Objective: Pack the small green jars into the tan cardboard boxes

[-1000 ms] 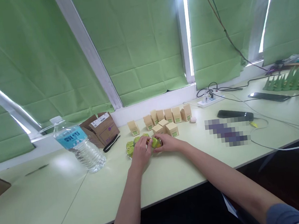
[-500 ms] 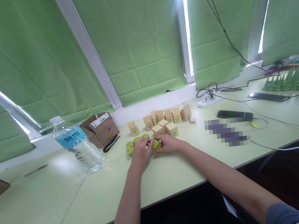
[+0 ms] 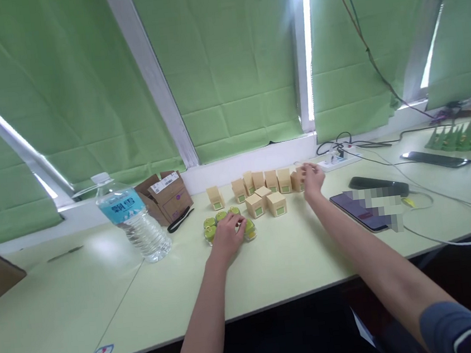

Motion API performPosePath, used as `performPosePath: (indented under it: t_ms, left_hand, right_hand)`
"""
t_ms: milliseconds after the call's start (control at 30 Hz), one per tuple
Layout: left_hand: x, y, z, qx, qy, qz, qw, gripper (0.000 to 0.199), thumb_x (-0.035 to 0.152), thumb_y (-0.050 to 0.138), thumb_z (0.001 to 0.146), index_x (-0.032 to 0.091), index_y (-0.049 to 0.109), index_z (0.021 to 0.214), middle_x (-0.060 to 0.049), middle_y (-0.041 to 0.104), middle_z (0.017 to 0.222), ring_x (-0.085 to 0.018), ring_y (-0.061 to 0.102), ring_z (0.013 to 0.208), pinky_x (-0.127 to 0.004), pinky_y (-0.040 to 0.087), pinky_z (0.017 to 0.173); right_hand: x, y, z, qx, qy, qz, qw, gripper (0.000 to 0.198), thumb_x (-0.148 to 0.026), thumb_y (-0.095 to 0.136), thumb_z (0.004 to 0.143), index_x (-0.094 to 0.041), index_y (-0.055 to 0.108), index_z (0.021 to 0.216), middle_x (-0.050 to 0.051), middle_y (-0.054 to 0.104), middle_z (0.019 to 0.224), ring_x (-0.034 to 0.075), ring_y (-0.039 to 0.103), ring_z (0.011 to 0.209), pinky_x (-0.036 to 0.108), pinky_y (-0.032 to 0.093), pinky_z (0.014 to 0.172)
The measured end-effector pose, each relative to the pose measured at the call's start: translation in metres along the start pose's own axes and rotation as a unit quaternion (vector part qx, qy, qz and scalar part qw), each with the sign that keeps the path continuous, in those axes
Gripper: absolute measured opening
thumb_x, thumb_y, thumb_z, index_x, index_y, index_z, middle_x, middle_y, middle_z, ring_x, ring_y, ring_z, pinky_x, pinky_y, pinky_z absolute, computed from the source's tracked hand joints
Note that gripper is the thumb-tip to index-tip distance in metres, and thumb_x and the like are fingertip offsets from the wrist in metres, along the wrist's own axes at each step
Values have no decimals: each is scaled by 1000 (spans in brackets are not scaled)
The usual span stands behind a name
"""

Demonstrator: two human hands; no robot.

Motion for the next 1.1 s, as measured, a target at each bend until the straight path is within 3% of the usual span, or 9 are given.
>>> performPosePath:
  t_ms: [133,200,300,500,600,733,867,967,1100]
  left_hand:
    - [-1,1,-2,-8,-1,2,1000,20,30,48,95,21,65,90,-6,65,91,-21,61,84,-38,48,80]
    - [-2,2,-3,-3,-1,1,1000,20,30,48,95,21,65,91,-6,64,93,-21,61,85,-39,48,81]
    - [-1,2,-5,7,-1,-4,1000,19,30,50,95,21,66,90,-6,64,95,-21,61,86,-39,49,82]
    - [2,0,-6,9,-11,-9,1000,20,30,49,95,21,66,91,-6,63,97,-20,61,87,-37,49,81]
    - [2,-2,-5,21,-9,-10,1000,20,30,48,96,20,64,91,-6,62,98,-20,60,90,-38,48,84]
    - [1,-5,-2,59,-12,-11,998,21,29,42,98,21,61,93,-7,64,95,-21,60,88,-37,47,82]
    - [-5,-9,-2,110,-82,-4,991,24,33,36,100,23,57,96,-5,66,89,-21,61,82,-35,45,76]
    - [-9,-15,-4,167,-138,-14,976,25,38,33,101,23,54,98,-5,66,88,-21,61,79,-33,44,73]
    - [-8,-24,-6,245,-144,-38,958,24,39,34,101,23,51,96,-5,65,87,-20,61,78,-32,46,74]
  right_hand:
    - [14,-10,25,-60,-47,-130,989,21,-33,63,71,-18,70,83,13,64,114,29,54,115,45,44,98]
    - [17,-7,27,-135,-75,-165,974,14,-26,71,62,-19,72,74,11,65,112,30,52,119,45,38,106]
    - [16,0,28,-194,-125,-232,945,23,-21,68,64,-17,76,85,12,66,110,30,55,115,46,37,109]
    - [-32,-4,34,-65,-203,-180,960,37,-21,52,78,-16,72,109,12,67,112,24,62,101,44,46,100]
    - [-71,0,8,-105,-236,-57,964,36,-26,51,83,-17,67,115,10,66,110,19,63,88,37,54,83]
    - [-95,12,-66,-252,-249,45,934,50,-33,61,85,-22,54,133,5,63,103,15,61,76,28,55,67]
    - [-77,18,-132,-377,-285,25,881,41,-32,60,87,-24,60,127,6,65,98,19,63,83,34,58,75]
    - [-58,18,-154,-439,-303,-4,846,31,-28,59,87,-25,64,118,8,68,106,22,65,92,39,58,82]
    - [-46,19,-159,-436,-267,16,859,20,-30,58,88,-23,62,107,8,69,102,23,67,93,41,58,87]
Point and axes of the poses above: each hand's wrist, its own z-axis towards the middle knuckle, its own y-axis out of the palm, x = y × z, the point moved 3 cm from there along z, towards the middle knuckle
